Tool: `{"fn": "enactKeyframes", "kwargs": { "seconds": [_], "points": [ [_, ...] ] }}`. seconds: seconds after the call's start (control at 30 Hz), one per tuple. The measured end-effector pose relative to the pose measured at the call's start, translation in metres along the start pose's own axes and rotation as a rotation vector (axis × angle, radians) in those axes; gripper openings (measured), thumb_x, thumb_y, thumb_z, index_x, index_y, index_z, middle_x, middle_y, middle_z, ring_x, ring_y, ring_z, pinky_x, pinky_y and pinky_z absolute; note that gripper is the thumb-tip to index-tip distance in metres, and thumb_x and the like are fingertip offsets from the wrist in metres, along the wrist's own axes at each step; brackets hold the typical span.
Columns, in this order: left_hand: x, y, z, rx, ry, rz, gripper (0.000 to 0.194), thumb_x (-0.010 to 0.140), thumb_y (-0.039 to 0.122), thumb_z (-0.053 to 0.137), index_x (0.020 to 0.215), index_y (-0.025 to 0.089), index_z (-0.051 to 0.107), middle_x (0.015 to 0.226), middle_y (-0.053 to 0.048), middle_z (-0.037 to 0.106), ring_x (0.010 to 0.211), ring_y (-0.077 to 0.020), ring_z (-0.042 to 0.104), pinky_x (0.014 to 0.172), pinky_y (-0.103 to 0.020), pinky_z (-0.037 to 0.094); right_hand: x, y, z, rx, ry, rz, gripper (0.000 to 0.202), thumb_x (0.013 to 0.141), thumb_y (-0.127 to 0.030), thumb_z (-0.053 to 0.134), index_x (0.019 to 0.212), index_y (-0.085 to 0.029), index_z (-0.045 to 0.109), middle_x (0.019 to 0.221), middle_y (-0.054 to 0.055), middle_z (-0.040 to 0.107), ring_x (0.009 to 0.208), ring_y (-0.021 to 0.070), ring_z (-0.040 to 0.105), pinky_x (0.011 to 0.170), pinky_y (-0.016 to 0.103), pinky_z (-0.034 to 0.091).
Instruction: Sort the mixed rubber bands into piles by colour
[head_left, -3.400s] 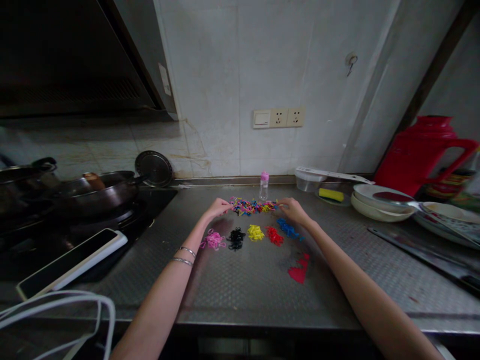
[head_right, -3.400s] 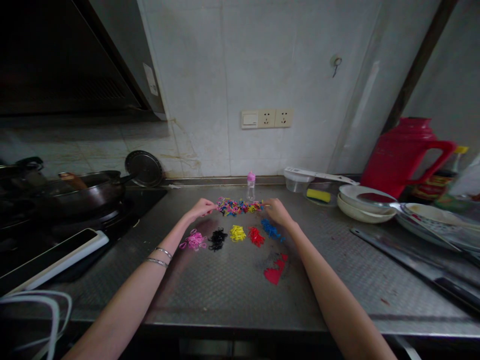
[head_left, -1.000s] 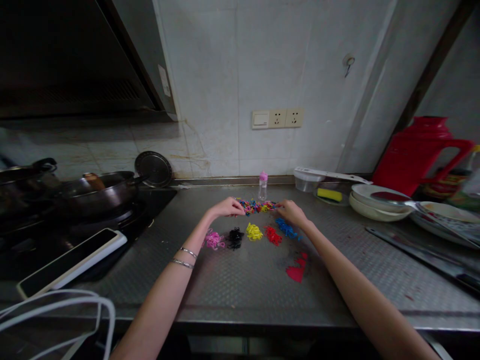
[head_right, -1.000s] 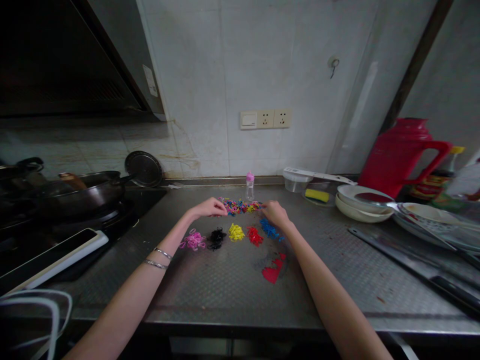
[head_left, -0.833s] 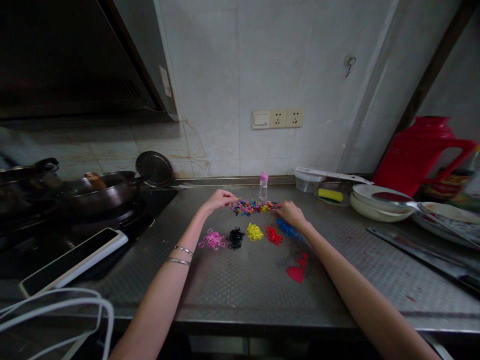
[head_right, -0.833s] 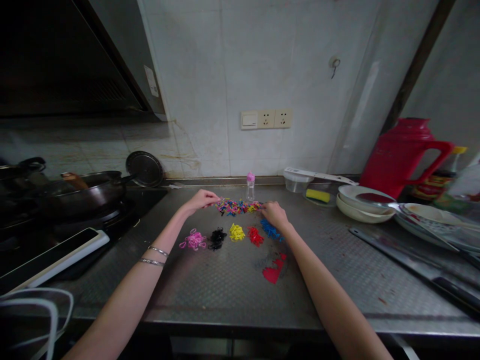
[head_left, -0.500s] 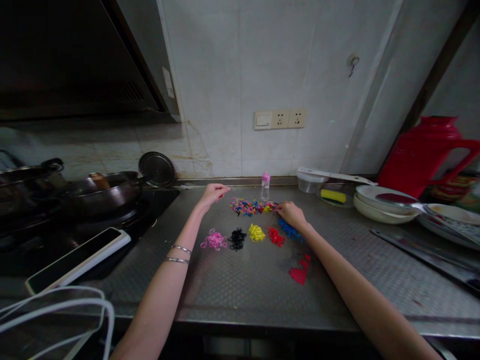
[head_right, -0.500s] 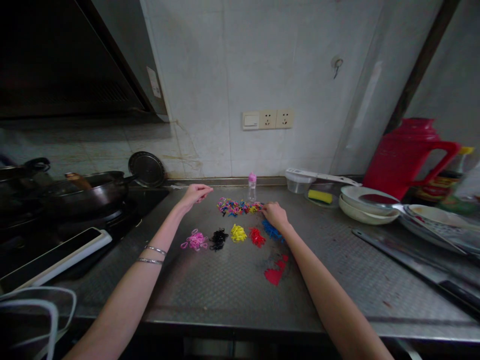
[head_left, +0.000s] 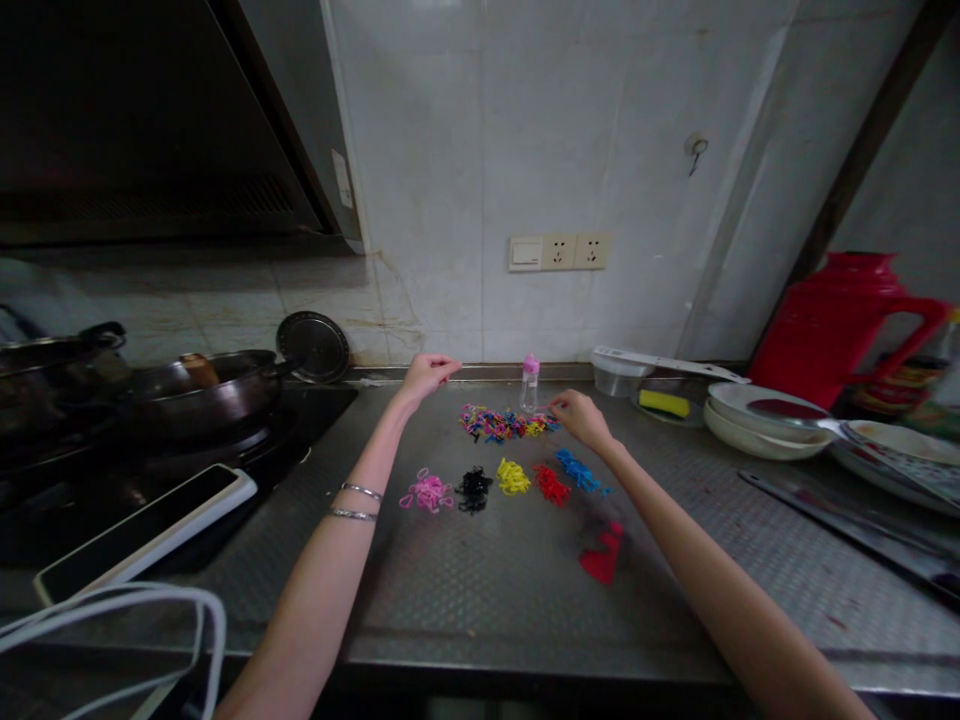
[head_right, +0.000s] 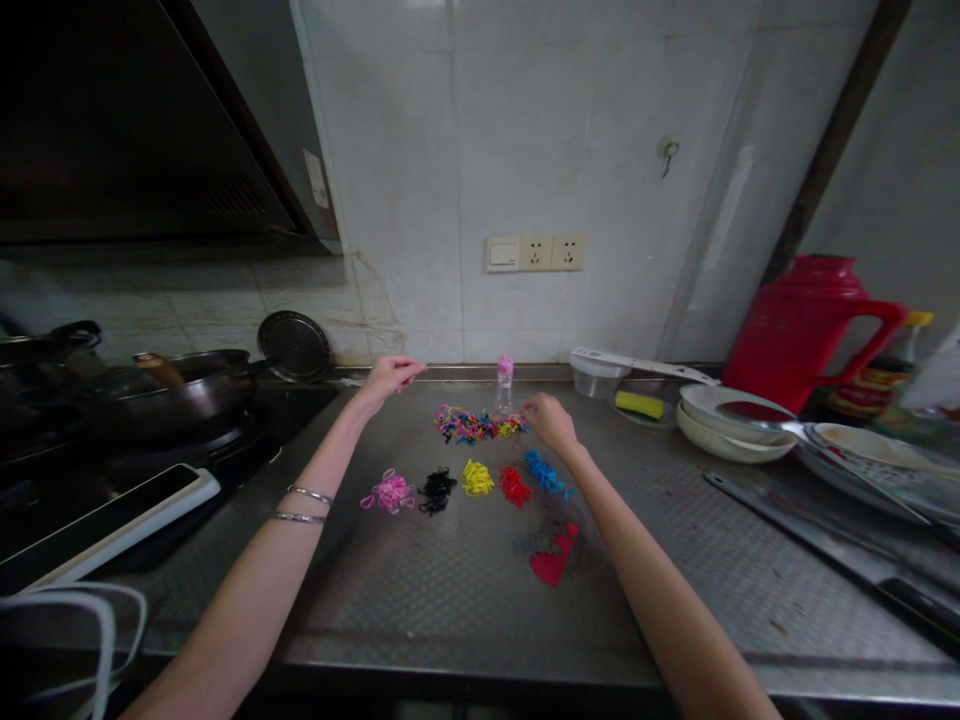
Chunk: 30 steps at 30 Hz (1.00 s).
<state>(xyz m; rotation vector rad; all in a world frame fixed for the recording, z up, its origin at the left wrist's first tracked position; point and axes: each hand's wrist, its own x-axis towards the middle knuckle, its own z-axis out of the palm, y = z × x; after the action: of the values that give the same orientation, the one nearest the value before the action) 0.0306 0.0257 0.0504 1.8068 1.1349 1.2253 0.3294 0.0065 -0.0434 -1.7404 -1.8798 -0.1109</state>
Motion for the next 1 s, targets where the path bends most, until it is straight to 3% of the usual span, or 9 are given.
{"fn": "enactKeyframes", "kwargs": {
  "seconds": [0.1, 0.23, 0.4, 0.57, 0.77, 1.0],
  "points": [
    [0.007, -0.001, 0.0, 0.077, -0.006, 0.031, 0.03, 0.065, 0.038, 0.061, 0.074, 0.01, 0.065, 0.046, 0.004, 0.045, 0.04, -0.0042, 0.034, 0.041, -0.018, 0.024, 0.005, -0.021, -0.001, 0.136, 0.041, -0.069, 0.02, 0.075, -0.025, 0.051, 0.084, -0.017, 0.066, 0.089, 0.007, 0.063, 0.084, 0.0156, 0.056, 0.074, 0.023, 0.041],
    [0.016, -0.008, -0.001, 0.2, -0.027, 0.04, 0.03, 0.064, 0.037, 0.061, 0.074, 0.009, 0.066, 0.047, 0.002, 0.05, 0.044, -0.0062, 0.039, 0.045, -0.019, 0.028, -0.005, -0.069, 0.008, 0.307, 0.017, -0.252, 0.017, 0.075, -0.025, 0.053, 0.08, -0.017, 0.066, 0.083, 0.006, 0.064, 0.078, 0.0149, 0.057, 0.073, 0.024, 0.042],
    [0.022, -0.02, -0.001, 0.289, -0.07, 0.046, 0.027, 0.063, 0.034, 0.06, 0.07, 0.008, 0.066, 0.047, 0.001, 0.051, 0.045, -0.0073, 0.042, 0.047, -0.02, 0.03, -0.031, -0.134, 0.025, 0.414, -0.111, -0.543, 0.013, 0.076, -0.019, 0.054, 0.077, -0.018, 0.066, 0.082, 0.004, 0.063, 0.083, 0.014, 0.055, 0.077, 0.025, 0.041],
    [0.021, -0.04, 0.001, 0.346, -0.106, 0.04, 0.025, 0.063, 0.032, 0.059, 0.068, 0.008, 0.067, 0.048, -0.001, 0.054, 0.046, -0.0086, 0.045, 0.047, -0.02, 0.032, -0.045, -0.167, 0.039, 0.365, -0.228, -0.593, 0.013, 0.075, -0.021, 0.056, 0.082, -0.019, 0.067, 0.09, 0.004, 0.061, 0.087, 0.014, 0.055, 0.078, 0.024, 0.041],
    [0.018, -0.071, 0.007, 0.42, -0.186, 0.046, 0.024, 0.063, 0.031, 0.057, 0.066, 0.009, 0.067, 0.052, -0.003, 0.058, 0.048, -0.0101, 0.047, 0.048, -0.021, 0.034, -0.047, -0.158, 0.035, 0.339, -0.246, -0.627, 0.017, 0.076, -0.024, 0.055, 0.086, -0.019, 0.067, 0.092, 0.005, 0.061, 0.088, 0.0148, 0.055, 0.079, 0.025, 0.04],
    [0.012, -0.099, 0.012, 0.539, -0.242, -0.024, 0.02, 0.062, 0.026, 0.056, 0.065, 0.01, 0.068, 0.054, -0.003, 0.06, 0.048, -0.0104, 0.048, 0.05, -0.022, 0.035, -0.034, -0.095, 0.006, 0.303, -0.148, -0.485, 0.017, 0.077, -0.021, 0.052, 0.084, -0.018, 0.067, 0.088, 0.004, 0.064, 0.085, 0.0147, 0.056, 0.078, 0.026, 0.041]
  ]
}}
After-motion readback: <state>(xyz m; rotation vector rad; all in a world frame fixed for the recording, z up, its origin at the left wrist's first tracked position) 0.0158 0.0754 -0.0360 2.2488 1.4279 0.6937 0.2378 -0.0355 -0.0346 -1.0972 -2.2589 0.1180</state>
